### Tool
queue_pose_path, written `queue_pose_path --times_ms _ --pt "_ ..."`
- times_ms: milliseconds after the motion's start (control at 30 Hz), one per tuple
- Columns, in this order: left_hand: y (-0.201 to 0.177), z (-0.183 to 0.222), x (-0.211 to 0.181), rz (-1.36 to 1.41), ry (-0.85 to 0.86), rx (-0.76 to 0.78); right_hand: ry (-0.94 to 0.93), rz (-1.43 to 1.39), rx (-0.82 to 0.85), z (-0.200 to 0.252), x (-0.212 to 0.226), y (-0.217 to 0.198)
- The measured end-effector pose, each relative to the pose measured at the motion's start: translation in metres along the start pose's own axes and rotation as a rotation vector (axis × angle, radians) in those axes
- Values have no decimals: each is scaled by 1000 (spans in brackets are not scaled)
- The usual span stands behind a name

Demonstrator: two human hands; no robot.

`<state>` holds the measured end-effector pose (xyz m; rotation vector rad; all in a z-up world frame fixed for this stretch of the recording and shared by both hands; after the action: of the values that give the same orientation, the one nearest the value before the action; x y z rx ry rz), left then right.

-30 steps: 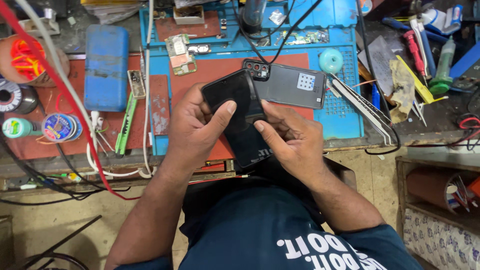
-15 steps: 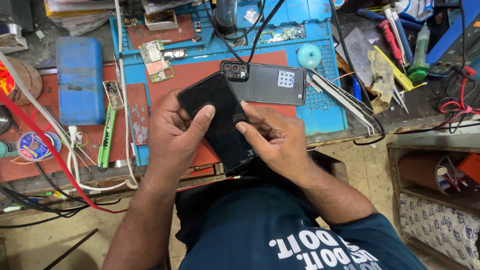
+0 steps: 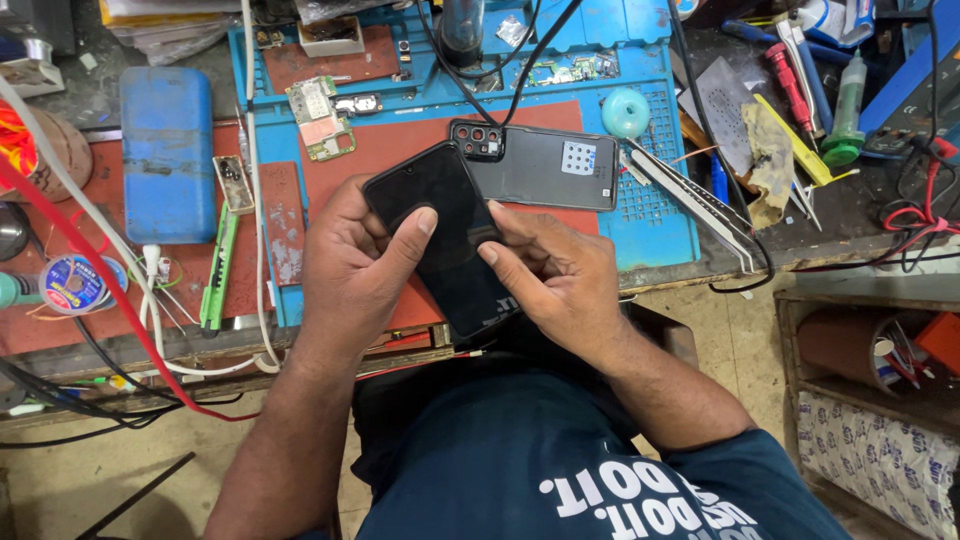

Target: The person repairs a disassembled smartphone by using tweezers to connect a ribbon cable and a screwdriver to fasten screws around the camera module. They then place the back cover onto the device and compare it with another phone.

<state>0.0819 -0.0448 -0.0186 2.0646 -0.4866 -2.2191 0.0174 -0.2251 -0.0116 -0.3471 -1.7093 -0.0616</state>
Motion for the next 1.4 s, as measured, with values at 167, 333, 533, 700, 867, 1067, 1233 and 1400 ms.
queue_pose_path --times_ms 167,333,533,700,867,1067,1233,1400 --pt "-1 1 1 12 5 6 -4 -6 -3 0 -1 0" --pt "-3 0 4 -26 4 -2 13 -34 3 1 -3 1" --pt "-2 0 4 24 1 11 19 -71 1 1 -5 2" --pt "-1 -1 3 55 -6 21 -12 -56 13 2 3 1" --pt "-2 -1 -3 119 27 28 -206 424 -10 -20 33 -30" --pt "-6 -2 -10 358 20 -4 -480 701 255 -57 35 -43" --pt "-9 3 -17 253 1 -20 -469 802 237 -62 32 -45" --pt "-3 5 -17 62 11 22 -621 987 74 -65 33 -47"
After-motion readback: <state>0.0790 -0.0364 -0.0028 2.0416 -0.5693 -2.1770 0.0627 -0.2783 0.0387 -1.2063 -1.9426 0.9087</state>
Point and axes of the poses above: each hand's wrist, its own z-axis away from the middle knuckle, its own y-axis out of the palm, x = y × z, the point moved 7 cm from there along -z, towards the middle knuckle, and after that the axes turned 10 degrees about -x, right-handed, at the moved point
